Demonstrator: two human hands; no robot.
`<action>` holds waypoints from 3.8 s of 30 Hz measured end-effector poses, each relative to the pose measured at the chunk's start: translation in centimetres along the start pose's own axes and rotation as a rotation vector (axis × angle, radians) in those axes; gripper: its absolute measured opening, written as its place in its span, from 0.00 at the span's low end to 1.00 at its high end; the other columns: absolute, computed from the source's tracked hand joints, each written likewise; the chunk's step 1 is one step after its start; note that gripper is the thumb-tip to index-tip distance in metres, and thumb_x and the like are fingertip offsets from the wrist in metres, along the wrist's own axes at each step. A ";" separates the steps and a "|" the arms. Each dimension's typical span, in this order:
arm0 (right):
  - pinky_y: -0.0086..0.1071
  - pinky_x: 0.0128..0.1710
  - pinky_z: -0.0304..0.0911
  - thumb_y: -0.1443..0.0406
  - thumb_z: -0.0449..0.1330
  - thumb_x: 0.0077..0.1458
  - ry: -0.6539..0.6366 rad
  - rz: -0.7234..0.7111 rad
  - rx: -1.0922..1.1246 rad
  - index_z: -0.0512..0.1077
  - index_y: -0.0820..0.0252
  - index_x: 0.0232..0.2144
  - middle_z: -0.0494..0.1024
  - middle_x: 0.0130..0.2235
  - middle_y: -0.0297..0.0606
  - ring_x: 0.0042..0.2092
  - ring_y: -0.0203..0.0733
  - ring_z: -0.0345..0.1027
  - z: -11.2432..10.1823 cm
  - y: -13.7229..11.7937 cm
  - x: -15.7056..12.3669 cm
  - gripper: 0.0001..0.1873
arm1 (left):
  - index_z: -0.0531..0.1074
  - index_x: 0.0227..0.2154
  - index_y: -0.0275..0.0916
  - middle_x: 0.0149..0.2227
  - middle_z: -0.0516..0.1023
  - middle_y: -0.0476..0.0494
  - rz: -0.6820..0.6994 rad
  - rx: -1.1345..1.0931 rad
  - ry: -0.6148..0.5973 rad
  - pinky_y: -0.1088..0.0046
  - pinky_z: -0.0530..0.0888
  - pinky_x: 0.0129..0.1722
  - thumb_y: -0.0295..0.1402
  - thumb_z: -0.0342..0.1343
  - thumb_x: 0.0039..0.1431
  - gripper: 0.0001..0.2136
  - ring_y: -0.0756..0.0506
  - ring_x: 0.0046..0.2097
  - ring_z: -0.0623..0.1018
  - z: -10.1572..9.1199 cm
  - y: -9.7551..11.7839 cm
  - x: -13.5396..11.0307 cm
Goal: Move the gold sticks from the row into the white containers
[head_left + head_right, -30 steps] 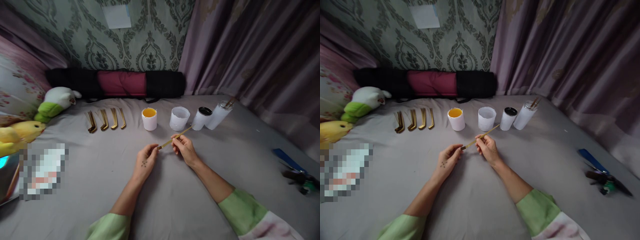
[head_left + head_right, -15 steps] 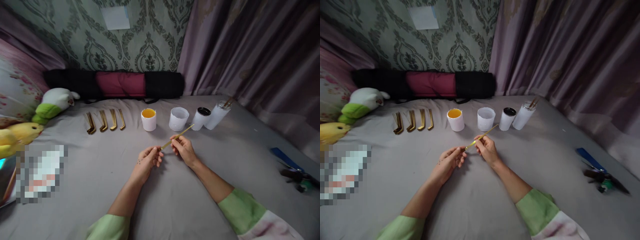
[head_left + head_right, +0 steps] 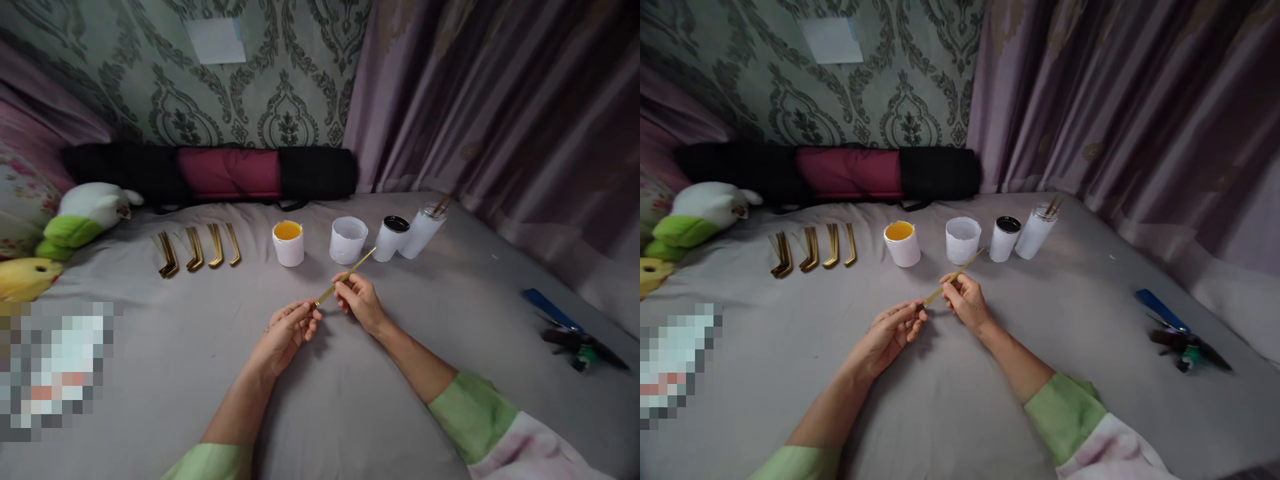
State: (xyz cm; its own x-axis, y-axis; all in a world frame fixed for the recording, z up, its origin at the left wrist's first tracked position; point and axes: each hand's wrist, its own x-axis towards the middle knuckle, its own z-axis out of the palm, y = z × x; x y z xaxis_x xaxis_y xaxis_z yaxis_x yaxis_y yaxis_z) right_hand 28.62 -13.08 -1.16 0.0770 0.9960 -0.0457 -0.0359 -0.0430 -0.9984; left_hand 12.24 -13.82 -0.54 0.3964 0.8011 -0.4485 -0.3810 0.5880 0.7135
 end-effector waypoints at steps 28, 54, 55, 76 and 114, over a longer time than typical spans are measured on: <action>0.21 0.13 0.51 0.49 0.50 0.49 0.269 -0.044 0.188 0.67 0.60 0.32 0.65 0.23 0.30 0.19 0.27 0.56 -1.5 0.6 1.2 0.20 | 0.69 0.36 0.30 0.26 0.71 0.44 -0.020 -0.028 -0.017 0.83 0.65 0.18 0.28 0.54 0.50 0.10 0.56 0.23 0.67 -0.9 0.1 0.3; 0.21 0.13 0.50 0.54 0.56 0.46 0.461 -0.117 0.298 0.66 0.60 0.30 0.64 0.22 0.27 0.18 0.26 0.55 -2.9 0.8 2.0 0.15 | 0.69 0.36 0.28 0.26 0.71 0.43 -0.030 -0.026 0.046 0.82 0.68 0.20 0.24 0.53 0.51 0.08 0.55 0.23 0.68 -0.4 0.5 -0.2; 0.21 0.13 0.50 0.54 0.56 0.46 0.465 -0.118 0.297 0.66 0.60 0.30 0.64 0.22 0.28 0.18 0.26 0.55 -2.9 0.8 2.0 0.15 | 0.69 0.36 0.28 0.26 0.71 0.43 -0.030 -0.027 0.040 0.82 0.69 0.20 0.24 0.52 0.51 0.09 0.55 0.23 0.68 -0.3 0.5 -0.3; 0.22 0.13 0.50 0.54 0.56 0.45 0.510 -0.163 0.253 0.66 0.62 0.27 0.65 0.21 0.29 0.18 0.26 0.54 -5.9 -0.6 2.0 0.16 | 0.70 0.38 0.28 0.28 0.71 0.42 -0.034 -0.045 0.058 0.81 0.70 0.22 0.24 0.52 0.52 0.10 0.55 0.24 0.70 -0.9 0.1 0.2; 0.22 0.12 0.53 0.60 0.53 0.52 0.892 -0.617 -0.287 0.66 0.61 0.25 0.67 0.20 0.32 0.16 0.27 0.57 -21.9 -18.0 3.4 0.11 | 0.69 0.38 0.30 0.28 0.68 0.44 -0.051 -0.122 0.050 0.81 0.69 0.21 0.22 0.50 0.52 0.09 0.56 0.24 0.68 -1.2 0.4 0.2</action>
State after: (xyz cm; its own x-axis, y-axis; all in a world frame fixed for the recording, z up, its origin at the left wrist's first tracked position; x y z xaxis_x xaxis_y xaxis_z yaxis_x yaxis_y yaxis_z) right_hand 51.31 -10.65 15.89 0.6924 0.4456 0.5675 0.4769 0.3076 -0.8234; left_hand 11.19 -13.27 -1.01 0.3773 0.7724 -0.5110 -0.4613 0.6352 0.6195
